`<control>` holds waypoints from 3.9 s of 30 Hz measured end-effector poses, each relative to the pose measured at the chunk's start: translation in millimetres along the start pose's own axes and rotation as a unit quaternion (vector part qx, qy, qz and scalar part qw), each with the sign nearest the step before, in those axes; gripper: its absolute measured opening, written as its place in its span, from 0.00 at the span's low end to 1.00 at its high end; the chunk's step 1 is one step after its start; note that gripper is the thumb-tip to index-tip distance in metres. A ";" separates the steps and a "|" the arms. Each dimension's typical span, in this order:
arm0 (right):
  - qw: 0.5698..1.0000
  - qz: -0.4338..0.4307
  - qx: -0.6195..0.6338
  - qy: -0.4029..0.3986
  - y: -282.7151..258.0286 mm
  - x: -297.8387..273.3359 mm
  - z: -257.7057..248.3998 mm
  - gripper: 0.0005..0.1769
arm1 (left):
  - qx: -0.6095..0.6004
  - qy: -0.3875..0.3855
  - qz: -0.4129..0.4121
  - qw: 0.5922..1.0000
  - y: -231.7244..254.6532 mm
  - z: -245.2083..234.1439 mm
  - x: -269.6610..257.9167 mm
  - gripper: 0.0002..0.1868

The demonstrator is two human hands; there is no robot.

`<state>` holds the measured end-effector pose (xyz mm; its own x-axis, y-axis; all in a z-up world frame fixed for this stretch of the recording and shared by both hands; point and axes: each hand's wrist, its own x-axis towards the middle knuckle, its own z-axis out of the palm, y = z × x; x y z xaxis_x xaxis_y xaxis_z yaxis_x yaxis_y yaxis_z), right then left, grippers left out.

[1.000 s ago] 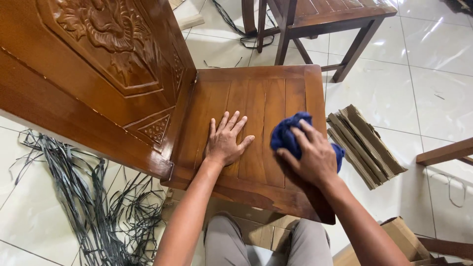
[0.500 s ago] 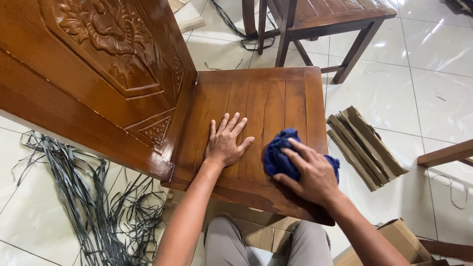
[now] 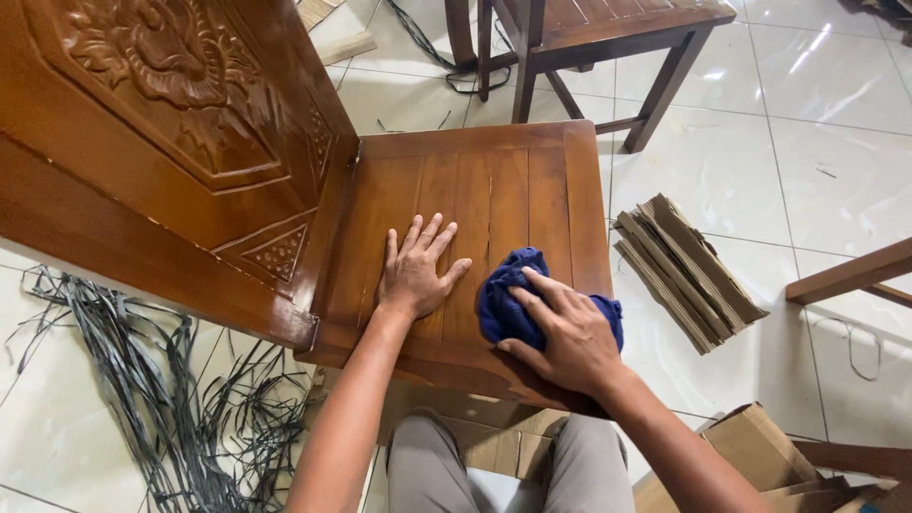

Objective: Cleaning a wooden chair and wrapping its legs with cardboard and plastic strips for protection

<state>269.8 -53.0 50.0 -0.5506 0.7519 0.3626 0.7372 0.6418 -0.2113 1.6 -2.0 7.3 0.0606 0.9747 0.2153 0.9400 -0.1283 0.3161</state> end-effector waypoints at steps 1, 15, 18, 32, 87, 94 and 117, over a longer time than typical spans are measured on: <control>1.000 0.001 0.000 0.001 8.0 4.0 -0.2 0.40 | 0.000 0.000 0.002 1.000 -1.0 2.2 1.6 0.35; 1.000 0.008 -0.004 0.012 -19.4 6.2 2.6 0.40 | -0.001 -0.010 -0.007 1.000 2.7 -1.7 -1.0 0.36; 1.000 0.015 -0.015 0.014 -8.3 -1.0 1.6 0.41 | 0.010 -0.012 -0.007 1.000 4.4 -3.5 -3.3 0.36; 0.998 0.034 -0.015 0.044 -20.2 -8.2 2.2 0.40 | 0.031 -0.038 0.020 0.999 17.7 -8.9 -46.0 0.41; 1.000 -0.021 0.010 0.010 -43.7 10.1 16.6 0.40 | 0.009 0.072 0.073 0.995 -12.7 -22.8 -108.6 0.29; 0.995 0.067 -0.044 0.055 2.2 9.8 6.0 0.38 | 0.006 0.093 0.077 0.993 -11.7 -20.6 -108.8 0.26; 0.999 0.030 -0.031 0.013 -40.0 24.2 18.3 0.39 | -0.048 0.163 0.074 0.983 -13.4 -22.2 -109.3 0.17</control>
<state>219.9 -57.8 50.6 -0.4951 0.7841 0.3743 0.7920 0.5844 -0.1765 -25.1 -110.9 0.0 0.0685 0.8356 0.5451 0.8925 -0.2955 0.3408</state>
